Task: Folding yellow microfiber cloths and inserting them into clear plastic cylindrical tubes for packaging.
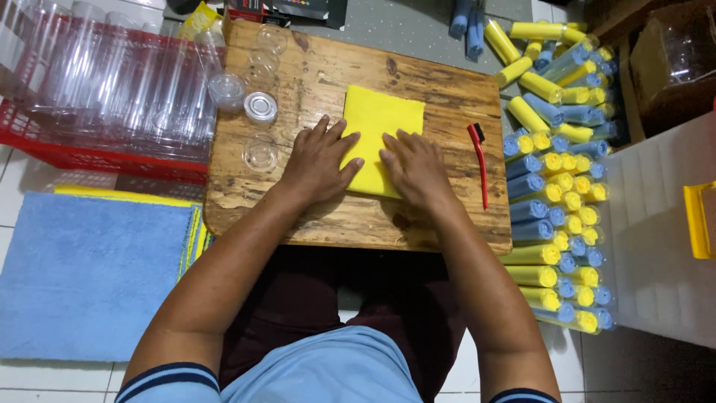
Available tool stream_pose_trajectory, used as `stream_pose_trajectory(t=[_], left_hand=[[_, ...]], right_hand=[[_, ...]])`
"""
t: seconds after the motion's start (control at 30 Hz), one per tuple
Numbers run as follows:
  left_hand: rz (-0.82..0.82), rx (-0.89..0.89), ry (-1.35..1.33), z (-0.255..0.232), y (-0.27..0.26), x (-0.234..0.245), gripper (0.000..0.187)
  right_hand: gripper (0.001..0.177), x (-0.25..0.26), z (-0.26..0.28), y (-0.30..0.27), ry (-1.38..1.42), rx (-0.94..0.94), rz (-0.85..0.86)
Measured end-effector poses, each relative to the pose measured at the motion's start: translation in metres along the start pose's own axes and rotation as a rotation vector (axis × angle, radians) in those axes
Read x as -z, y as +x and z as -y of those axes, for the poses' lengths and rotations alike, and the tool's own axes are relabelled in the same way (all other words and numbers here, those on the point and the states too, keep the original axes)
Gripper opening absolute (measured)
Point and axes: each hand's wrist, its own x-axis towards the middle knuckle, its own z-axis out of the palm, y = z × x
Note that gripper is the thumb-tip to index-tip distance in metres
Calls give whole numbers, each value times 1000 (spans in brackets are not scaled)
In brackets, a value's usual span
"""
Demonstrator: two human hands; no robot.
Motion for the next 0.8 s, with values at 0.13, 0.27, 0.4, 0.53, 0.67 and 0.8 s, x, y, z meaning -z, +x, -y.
stream_pose_trajectory(t=[0.13,0.27,0.4,0.53,0.67,0.8], left_hand=[[-188,-76,6,-7,3,-8,48],[-271,-173,54,-15,11,-18,36],[-215,-162,34,-15,12,-27,31],[-142,-118,-7,-15,16,-18,31],[-115,-38,-165,-3,19,-16,35],[-349,-94,85,-14,11,-2,112]], right_hand=[[44,5,-26,40,99,84,-250],[61,11,-42,86,200,-55,-83],[63,16,-39,110,123,-150,67],[48,5,-44,118,186,-189,66],[37,14,-38,90,257,-33,-8],[46,-1,-48,49,25,350,-184]])
